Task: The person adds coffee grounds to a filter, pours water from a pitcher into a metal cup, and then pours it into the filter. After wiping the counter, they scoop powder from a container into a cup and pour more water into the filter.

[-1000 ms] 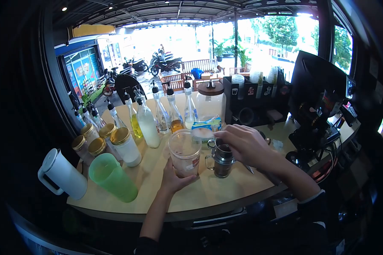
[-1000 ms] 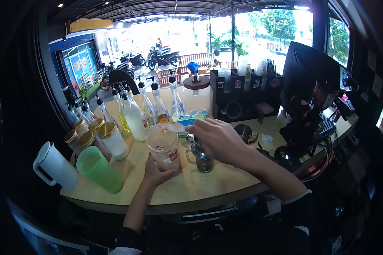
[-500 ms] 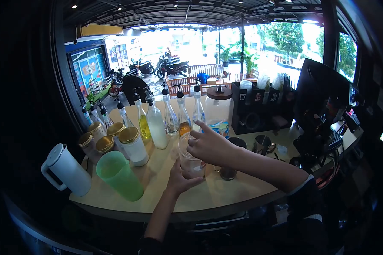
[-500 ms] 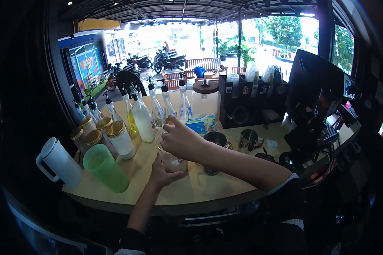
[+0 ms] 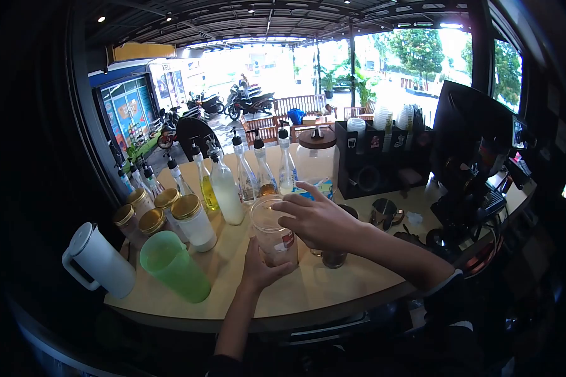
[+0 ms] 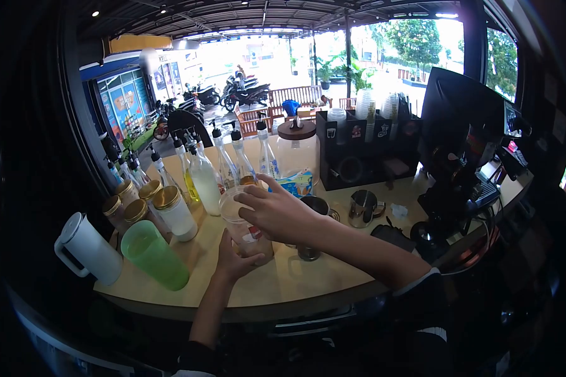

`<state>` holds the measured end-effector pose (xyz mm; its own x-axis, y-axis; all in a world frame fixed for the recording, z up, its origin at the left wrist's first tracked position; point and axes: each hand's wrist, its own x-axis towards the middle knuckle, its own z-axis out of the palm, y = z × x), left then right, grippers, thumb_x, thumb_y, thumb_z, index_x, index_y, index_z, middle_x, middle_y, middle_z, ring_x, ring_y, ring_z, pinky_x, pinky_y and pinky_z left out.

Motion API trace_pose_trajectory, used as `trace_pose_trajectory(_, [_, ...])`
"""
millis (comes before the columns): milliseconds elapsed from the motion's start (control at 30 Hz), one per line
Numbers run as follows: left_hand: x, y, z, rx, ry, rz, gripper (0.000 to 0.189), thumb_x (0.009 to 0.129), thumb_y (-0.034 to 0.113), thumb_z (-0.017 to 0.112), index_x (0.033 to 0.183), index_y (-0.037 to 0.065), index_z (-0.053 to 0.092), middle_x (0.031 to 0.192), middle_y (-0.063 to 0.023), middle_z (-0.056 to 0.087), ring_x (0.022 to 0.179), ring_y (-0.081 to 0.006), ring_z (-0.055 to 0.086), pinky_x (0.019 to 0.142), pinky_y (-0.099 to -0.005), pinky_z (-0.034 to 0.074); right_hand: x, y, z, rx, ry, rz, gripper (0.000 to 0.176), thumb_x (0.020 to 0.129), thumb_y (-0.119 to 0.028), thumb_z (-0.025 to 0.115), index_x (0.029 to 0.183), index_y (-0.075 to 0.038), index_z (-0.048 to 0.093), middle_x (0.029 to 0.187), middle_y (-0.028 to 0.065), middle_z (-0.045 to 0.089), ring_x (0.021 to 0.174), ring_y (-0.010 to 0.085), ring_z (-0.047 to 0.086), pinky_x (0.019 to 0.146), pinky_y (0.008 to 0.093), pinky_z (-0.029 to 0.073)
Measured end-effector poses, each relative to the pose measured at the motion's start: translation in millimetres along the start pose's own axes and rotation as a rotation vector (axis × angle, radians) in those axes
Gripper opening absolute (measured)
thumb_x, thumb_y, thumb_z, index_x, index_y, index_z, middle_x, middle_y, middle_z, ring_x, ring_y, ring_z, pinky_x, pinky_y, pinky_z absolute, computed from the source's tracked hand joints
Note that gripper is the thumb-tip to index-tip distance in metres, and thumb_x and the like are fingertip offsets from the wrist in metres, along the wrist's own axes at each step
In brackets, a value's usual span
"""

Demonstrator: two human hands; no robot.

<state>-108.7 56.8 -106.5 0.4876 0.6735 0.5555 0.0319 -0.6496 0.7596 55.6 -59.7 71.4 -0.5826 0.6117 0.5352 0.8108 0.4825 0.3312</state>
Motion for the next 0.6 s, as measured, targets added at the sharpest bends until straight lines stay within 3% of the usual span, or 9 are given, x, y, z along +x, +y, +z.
trace_pose_trajectory(233, [3.9, 2.8, -1.7, 0.039, 0.029, -0.085, 0.100, 0.051, 0.020, 0.091, 0.132, 0.002, 0.035, 0.127, -0.0169, 0.052, 0.118, -0.0298, 0.052, 0.098, -0.0405, 0.045, -59.1, -4.7, 11.7, 0.200, 0.381, 0.193, 0.024, 0.074, -0.002, 0.066, 0.097, -0.004, 0.063, 0.119, 0.0107, 0.055, 0.112, 0.0287, 0.053, 0.098, 0.0444, 0.042])
trace_pose_trajectory(300, [1.7, 2.4, 0.3, 0.006, 0.039, -0.128, 0.104, 0.052, 0.024, 0.091, 0.135, 0.002, 0.034, 0.127, -0.0185, 0.052, 0.119, -0.0330, 0.052, 0.101, -0.0421, 0.042, -90.8, -9.2, 34.3, 0.385, 0.637, 0.410, 0.018, 0.080, 0.000, 0.063, 0.097, -0.002, 0.060, 0.120, 0.0146, 0.053, 0.107, 0.0286, 0.055, 0.093, 0.0399, 0.044])
trace_pose_trajectory(367, [1.4, 9.2, -5.4, 0.270, 0.155, -0.092, 0.106, 0.050, 0.025, 0.092, 0.136, 0.003, 0.033, 0.130, -0.0185, 0.049, 0.123, -0.0340, 0.047, 0.103, -0.0431, 0.040, -120.6, -14.8, 50.1, 0.381, 0.718, 0.527, 0.016, 0.082, 0.000, 0.061, 0.097, -0.002, 0.058, 0.119, 0.0150, 0.053, 0.105, 0.0263, 0.055, 0.091, 0.0374, 0.044])
trace_pose_trajectory(433, [2.6, 6.0, -11.0, 0.271, 0.164, -0.045, 0.105, 0.051, 0.027, 0.092, 0.135, 0.002, 0.034, 0.131, -0.0185, 0.046, 0.124, -0.0347, 0.044, 0.104, -0.0439, 0.038, -144.9, -14.5, 64.1, 0.383, 0.797, 0.638, 0.014, 0.084, 0.000, 0.059, 0.097, -0.001, 0.057, 0.118, 0.0155, 0.052, 0.103, 0.0240, 0.054, 0.088, 0.0349, 0.044])
trace_pose_trajectory(500, [5.6, -3.4, -12.4, 0.230, 0.318, 0.199, 0.102, 0.054, 0.030, 0.090, 0.134, 0.001, 0.035, 0.130, -0.0185, 0.046, 0.120, -0.0340, 0.047, 0.102, -0.0441, 0.038, -171.1, -10.0, 74.6, 0.320, 0.881, 0.798, 0.019, 0.081, 0.004, 0.059, 0.099, -0.002, 0.056, 0.114, 0.0143, 0.054, 0.100, 0.0224, 0.055, 0.082, 0.0319, 0.046])
trace_pose_trajectory(533, [3.4, 5.6, -11.8, 0.174, 0.381, 0.239, 0.085, 0.065, 0.027, 0.084, 0.132, 0.001, 0.040, 0.126, -0.0157, 0.048, 0.121, -0.0299, 0.046, 0.104, -0.0417, 0.032, -184.6, -4.4, 79.9, 0.313, 0.896, 0.819, 0.020, 0.083, 0.005, 0.057, 0.101, -0.002, 0.055, 0.114, 0.0129, 0.054, 0.099, 0.0215, 0.054, 0.081, 0.0298, 0.045])
trace_pose_trajectory(600, [0.0, 13.2, -8.4, 0.224, 0.446, 0.265, 0.075, 0.068, 0.022, 0.080, 0.128, 0.001, 0.042, 0.123, -0.0150, 0.049, 0.118, -0.0291, 0.047, 0.102, -0.0416, 0.034, -203.0, 8.0, 85.9, 0.367, 0.924, 0.890, 0.021, 0.083, 0.004, 0.057, 0.103, -0.002, 0.054, 0.115, 0.0122, 0.053, 0.100, 0.0207, 0.054, 0.081, 0.0293, 0.044])
